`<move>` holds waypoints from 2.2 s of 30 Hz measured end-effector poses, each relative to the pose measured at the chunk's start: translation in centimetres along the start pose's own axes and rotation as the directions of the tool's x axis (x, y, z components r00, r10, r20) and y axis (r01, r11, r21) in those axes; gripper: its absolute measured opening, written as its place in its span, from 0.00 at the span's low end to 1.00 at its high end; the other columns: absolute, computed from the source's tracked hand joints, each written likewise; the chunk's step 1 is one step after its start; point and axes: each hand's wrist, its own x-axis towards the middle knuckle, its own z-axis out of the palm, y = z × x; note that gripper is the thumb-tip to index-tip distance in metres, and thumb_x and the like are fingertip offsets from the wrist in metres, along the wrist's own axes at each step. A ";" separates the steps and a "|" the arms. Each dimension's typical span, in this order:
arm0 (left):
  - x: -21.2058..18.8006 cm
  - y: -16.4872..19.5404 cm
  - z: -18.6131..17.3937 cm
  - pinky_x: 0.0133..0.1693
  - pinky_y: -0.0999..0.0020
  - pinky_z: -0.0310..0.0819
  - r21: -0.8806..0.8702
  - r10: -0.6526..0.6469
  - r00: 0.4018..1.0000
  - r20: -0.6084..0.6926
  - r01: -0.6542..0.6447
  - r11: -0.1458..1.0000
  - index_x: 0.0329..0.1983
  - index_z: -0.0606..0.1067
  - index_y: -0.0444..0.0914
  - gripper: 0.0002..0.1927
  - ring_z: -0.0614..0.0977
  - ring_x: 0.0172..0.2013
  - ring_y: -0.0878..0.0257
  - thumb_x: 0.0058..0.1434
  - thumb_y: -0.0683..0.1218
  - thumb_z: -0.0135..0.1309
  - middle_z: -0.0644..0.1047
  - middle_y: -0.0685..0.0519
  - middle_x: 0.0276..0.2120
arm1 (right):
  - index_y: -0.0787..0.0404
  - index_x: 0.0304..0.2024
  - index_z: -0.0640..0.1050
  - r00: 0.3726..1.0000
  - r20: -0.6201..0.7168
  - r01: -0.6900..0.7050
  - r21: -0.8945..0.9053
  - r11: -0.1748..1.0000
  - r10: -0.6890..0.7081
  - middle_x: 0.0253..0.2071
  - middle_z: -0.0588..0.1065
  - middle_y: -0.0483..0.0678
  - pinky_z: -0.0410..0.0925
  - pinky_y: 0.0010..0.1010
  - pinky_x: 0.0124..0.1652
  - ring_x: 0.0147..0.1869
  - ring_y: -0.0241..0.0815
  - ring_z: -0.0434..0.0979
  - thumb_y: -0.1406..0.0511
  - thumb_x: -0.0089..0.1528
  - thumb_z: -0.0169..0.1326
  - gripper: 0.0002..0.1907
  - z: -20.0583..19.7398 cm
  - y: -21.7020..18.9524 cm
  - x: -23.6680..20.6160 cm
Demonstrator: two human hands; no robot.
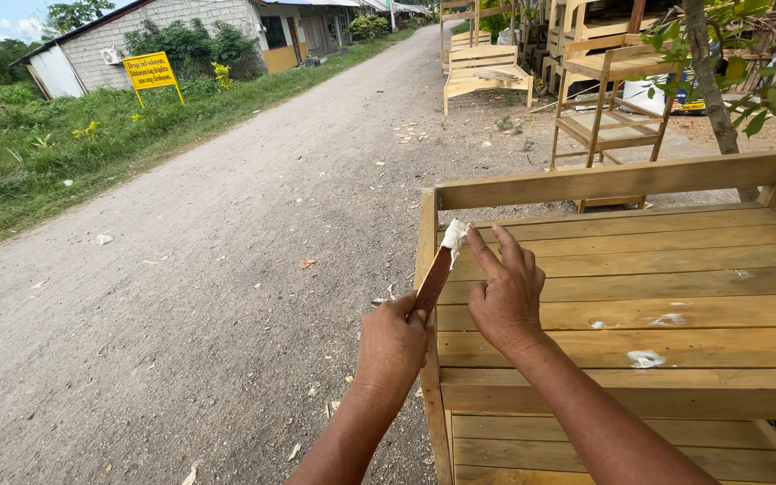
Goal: The person applies white wood filler to the edges and joints of a wooden shelf using a small wooden stick. The person repeatedly dips the stick into the filler and spreads it along the seams of the shelf.
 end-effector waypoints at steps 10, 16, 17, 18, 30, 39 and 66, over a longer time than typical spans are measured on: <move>-0.3 0.0 -0.2 0.23 0.65 0.79 -0.013 -0.015 1.000 0.005 0.015 1.000 0.64 0.75 0.42 0.20 0.79 0.17 0.62 0.69 0.46 0.47 0.82 0.45 0.24 | 0.51 0.62 0.77 0.986 -0.008 -0.145 0.447 0.883 0.166 0.64 0.69 0.50 0.68 0.38 0.58 0.63 0.50 0.72 0.78 0.55 0.47 0.34 1.1 1.1 -3.3; -0.6 0.2 -0.3 0.29 0.63 0.83 0.200 0.064 0.997 -0.040 -0.055 0.978 0.62 0.75 0.42 0.19 0.84 0.23 0.61 0.69 0.45 0.47 0.83 0.45 0.28 | 0.54 0.49 0.83 0.869 0.410 -0.451 0.429 0.782 0.276 0.62 0.74 0.47 0.69 0.34 0.61 0.65 0.45 0.74 0.79 0.55 0.47 0.26 3.5 2.1 -7.1; -0.8 0.1 -0.3 0.30 0.63 0.84 0.209 0.062 0.997 -0.036 -0.053 0.976 0.62 0.75 0.42 0.19 0.85 0.24 0.60 0.69 0.45 0.46 0.83 0.44 0.28 | 0.54 0.49 0.83 0.881 0.420 -0.390 0.386 0.836 0.218 0.62 0.74 0.47 0.68 0.36 0.62 0.65 0.45 0.73 0.79 0.54 0.48 0.26 3.8 2.1 -7.6; -0.9 0.1 -0.3 0.32 0.62 0.85 0.219 0.059 0.998 -0.031 -0.051 0.974 0.62 0.75 0.42 0.19 0.85 0.25 0.60 0.69 0.45 0.46 0.84 0.44 0.29 | 0.54 0.49 0.84 0.887 0.433 -0.326 0.341 0.882 0.160 0.61 0.74 0.47 0.66 0.37 0.63 0.65 0.46 0.72 0.79 0.53 0.48 0.26 3.9 2.0 -8.0; -0.7 0.3 -0.4 0.38 0.58 0.84 0.227 0.051 0.998 -0.030 -0.043 0.973 0.60 0.77 0.43 0.18 0.87 0.30 0.56 0.69 0.47 0.48 0.84 0.43 0.32 | 0.42 0.51 0.85 0.830 0.509 -0.232 -0.059 0.971 0.229 0.66 0.68 0.39 0.51 0.42 0.67 0.69 0.42 0.62 0.68 0.59 0.54 0.20 3.0 -0.2 -7.4; -0.5 0.0 -0.2 0.39 0.57 0.82 0.233 0.131 0.990 -0.048 -0.117 0.965 0.58 0.79 0.42 0.17 0.86 0.31 0.55 0.68 0.47 0.50 0.83 0.42 0.32 | 0.39 0.48 0.87 0.813 0.552 -0.186 -0.051 0.981 0.183 0.68 0.67 0.40 0.45 0.44 0.69 0.73 0.43 0.57 0.62 0.59 0.50 0.20 3.4 0.7 -7.6; 0.1 -0.4 0.2 0.42 0.56 0.83 0.151 0.139 0.989 -0.052 -0.130 0.980 0.58 0.78 0.41 0.18 0.87 0.34 0.52 0.65 0.45 0.51 0.83 0.41 0.35 | 0.40 0.40 0.89 0.786 0.560 -0.276 -0.059 0.959 0.261 0.72 0.66 0.34 0.49 0.39 0.72 0.73 0.40 0.60 0.63 0.61 0.49 0.17 5.3 3.0 -7.3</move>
